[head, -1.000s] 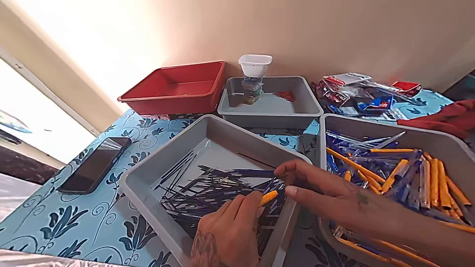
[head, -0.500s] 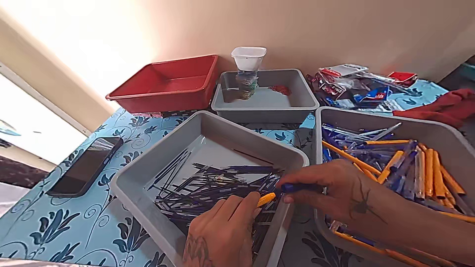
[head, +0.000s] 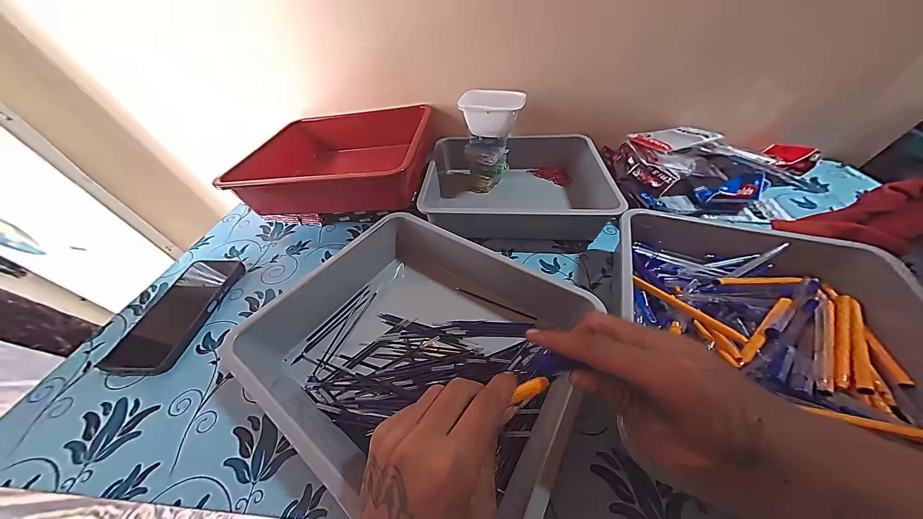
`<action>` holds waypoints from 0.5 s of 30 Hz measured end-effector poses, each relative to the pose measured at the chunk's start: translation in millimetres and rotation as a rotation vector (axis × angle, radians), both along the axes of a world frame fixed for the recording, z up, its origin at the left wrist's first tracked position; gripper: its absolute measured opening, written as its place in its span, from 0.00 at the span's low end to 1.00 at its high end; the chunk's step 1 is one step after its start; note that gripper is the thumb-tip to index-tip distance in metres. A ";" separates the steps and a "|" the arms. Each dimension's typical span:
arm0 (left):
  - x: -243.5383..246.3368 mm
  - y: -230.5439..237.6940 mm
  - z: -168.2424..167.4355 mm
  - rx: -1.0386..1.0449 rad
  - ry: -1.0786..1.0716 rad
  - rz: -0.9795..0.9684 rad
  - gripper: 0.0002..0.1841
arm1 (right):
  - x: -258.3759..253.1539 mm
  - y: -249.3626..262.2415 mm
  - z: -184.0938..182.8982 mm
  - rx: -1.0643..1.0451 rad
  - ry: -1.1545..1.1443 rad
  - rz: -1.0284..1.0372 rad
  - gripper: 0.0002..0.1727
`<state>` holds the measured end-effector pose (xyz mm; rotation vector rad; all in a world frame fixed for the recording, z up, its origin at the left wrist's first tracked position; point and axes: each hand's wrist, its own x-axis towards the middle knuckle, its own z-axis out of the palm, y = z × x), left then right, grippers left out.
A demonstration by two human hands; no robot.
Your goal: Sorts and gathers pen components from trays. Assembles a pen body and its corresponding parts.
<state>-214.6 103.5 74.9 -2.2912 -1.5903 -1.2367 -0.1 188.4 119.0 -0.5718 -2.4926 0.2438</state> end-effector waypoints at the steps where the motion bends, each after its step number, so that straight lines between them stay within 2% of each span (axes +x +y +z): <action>1: -0.4 -0.3 0.3 -0.001 -0.003 0.009 0.16 | 3.0 5.1 3.9 0.005 0.017 -0.022 0.19; 5: 0.3 -0.7 2.7 0.010 -0.030 0.043 0.15 | 16.2 19.5 15.9 -0.267 0.050 0.006 0.12; 7: 0.1 -0.7 2.3 0.015 -0.041 0.037 0.16 | 17.4 21.7 14.0 -0.377 0.076 0.074 0.12; 15: 0.7 0.4 1.0 0.046 -0.050 -0.049 0.15 | 11.9 10.8 14.0 -0.394 0.113 0.115 0.15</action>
